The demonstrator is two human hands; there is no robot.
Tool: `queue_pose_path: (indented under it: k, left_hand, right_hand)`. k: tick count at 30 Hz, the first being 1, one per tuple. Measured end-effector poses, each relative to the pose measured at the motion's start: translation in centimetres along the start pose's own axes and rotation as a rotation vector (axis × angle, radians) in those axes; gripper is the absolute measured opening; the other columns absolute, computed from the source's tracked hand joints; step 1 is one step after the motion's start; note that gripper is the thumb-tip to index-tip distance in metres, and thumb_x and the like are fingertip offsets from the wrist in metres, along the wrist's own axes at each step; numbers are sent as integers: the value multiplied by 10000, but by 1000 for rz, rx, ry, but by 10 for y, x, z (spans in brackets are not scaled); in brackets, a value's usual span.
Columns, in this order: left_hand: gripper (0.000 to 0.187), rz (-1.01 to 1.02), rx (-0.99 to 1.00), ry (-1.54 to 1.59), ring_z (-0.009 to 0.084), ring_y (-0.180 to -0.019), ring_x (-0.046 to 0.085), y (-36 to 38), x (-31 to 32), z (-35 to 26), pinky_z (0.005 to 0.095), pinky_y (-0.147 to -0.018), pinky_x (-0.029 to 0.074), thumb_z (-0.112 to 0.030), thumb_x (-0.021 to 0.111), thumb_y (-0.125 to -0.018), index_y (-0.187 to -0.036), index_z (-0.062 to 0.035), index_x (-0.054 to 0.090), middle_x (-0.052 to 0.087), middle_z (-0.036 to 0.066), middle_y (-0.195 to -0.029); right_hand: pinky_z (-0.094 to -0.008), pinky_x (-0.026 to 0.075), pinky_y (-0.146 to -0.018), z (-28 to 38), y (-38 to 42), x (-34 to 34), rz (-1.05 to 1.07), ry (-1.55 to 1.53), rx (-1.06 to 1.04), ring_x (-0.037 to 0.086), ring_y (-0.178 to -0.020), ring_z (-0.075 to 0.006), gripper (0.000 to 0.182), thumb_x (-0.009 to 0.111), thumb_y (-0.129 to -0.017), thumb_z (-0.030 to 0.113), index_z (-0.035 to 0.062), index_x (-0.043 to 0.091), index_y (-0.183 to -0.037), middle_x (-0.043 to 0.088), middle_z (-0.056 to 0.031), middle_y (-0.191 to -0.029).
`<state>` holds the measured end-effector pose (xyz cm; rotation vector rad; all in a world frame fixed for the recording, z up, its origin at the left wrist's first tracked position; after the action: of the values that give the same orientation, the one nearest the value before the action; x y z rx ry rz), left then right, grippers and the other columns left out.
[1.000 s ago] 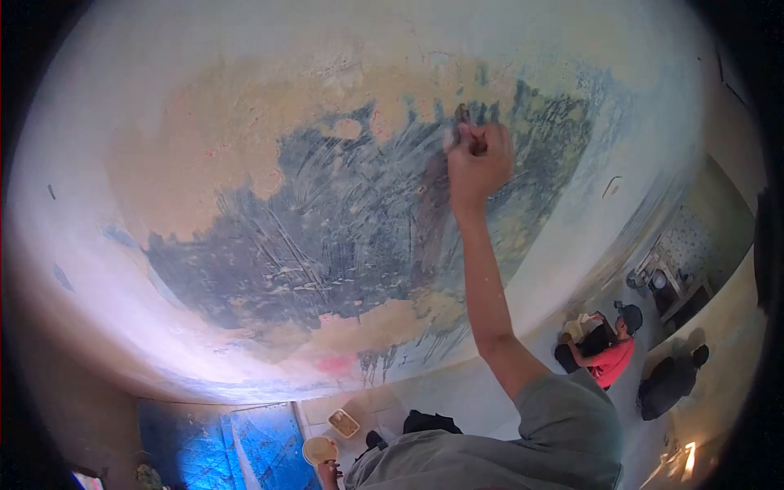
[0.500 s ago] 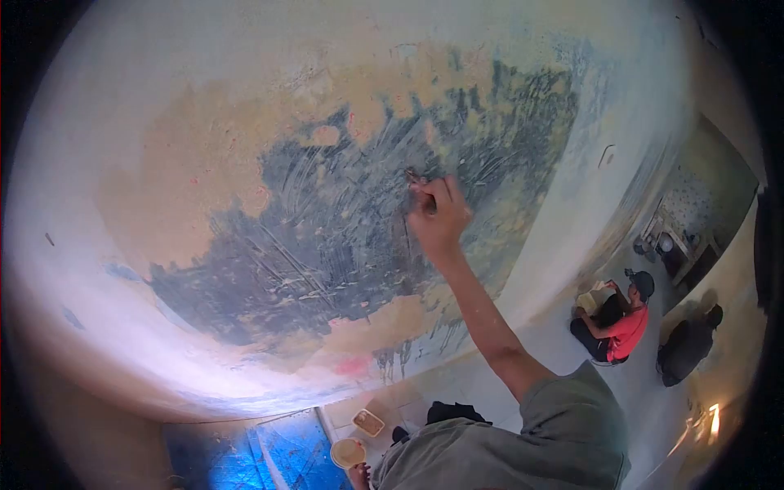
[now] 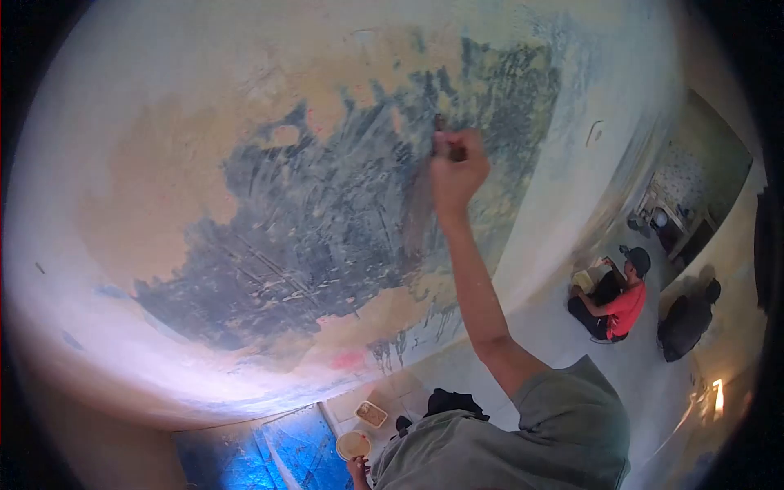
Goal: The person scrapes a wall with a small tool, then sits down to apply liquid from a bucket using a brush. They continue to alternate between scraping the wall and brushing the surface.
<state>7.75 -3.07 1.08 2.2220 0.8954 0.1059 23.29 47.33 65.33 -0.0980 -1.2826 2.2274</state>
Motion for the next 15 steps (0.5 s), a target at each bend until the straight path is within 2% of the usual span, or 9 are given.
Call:
queue_pose_path:
  k: [2,4,6,8,9,10,11,15]
  left_hand:
    - [372,-20,-35,-14,228,-629,640,4,2,-1,311,-539,481,-255,572,-770,-955,61,635,676,164,-846]
    - [351,-50,-64,-21,228,-634,643,5,3,-11,309,-541,475,-235,577,-770,-949,61,638,677,162,-847]
    - [327,2,-76,20,236,-641,647,7,6,-20,318,-547,476,-208,576,-772,-947,61,639,677,158,-853]
    - [342,15,-110,-56,249,-636,649,-6,13,-22,334,-557,486,-205,562,-780,-979,67,625,678,157,-848]
    - [329,33,-98,-35,239,-567,620,-11,16,-19,330,-490,489,-196,526,-777,-987,42,611,663,155,-827]
    - [320,47,-86,-17,229,-498,592,-14,13,-16,326,-423,492,-188,491,-774,-995,18,596,648,153,-806]
    - [320,43,-82,-27,229,-498,592,-15,11,-20,326,-423,492,-188,491,-774,-995,18,596,648,153,-806]
    - [337,57,-102,19,235,-514,599,-9,24,-36,326,-419,502,-184,475,-780,-1012,35,583,643,157,-818]
  right_hand:
    - [-326,446,-513,15,24,13,111,-50,-359,576,-608,-245,213,586,-597,-67,114,600,-710,542,-50,-694]
    - [-321,445,-506,12,15,12,124,5,-391,575,-603,-242,217,583,-597,-68,115,601,-713,551,-47,-710]
    - [-316,444,-500,10,-2,14,145,71,-427,573,-597,-240,221,581,-597,-69,117,602,-715,561,-45,-727]
    - [-334,441,-505,2,-25,11,-107,1,-138,577,-597,-223,223,596,-623,-82,126,600,-705,539,-41,-693]
    - [-334,441,-505,8,-17,9,-110,11,-136,577,-597,-223,223,596,-623,-82,126,600,-705,539,-41,-693]
    - [-333,435,-497,21,1,11,49,44,-296,572,-591,-226,217,594,-621,-71,127,602,-710,537,-36,-693]
    - [-333,428,-489,30,12,15,206,71,-453,568,-585,-228,211,591,-619,-60,128,604,-714,534,-32,-693]
    - [-324,424,-490,12,-30,18,61,134,-445,564,-585,-242,197,587,-600,-43,118,604,-711,532,-30,-691]
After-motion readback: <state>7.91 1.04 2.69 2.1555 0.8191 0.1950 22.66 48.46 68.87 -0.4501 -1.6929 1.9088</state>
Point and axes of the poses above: each hand's wrist, its own y-axis away from the middle knuckle, its own x-axis out of the palm, z = x × y, the point moved 3 cm from there along -y, towards the middle knuckle
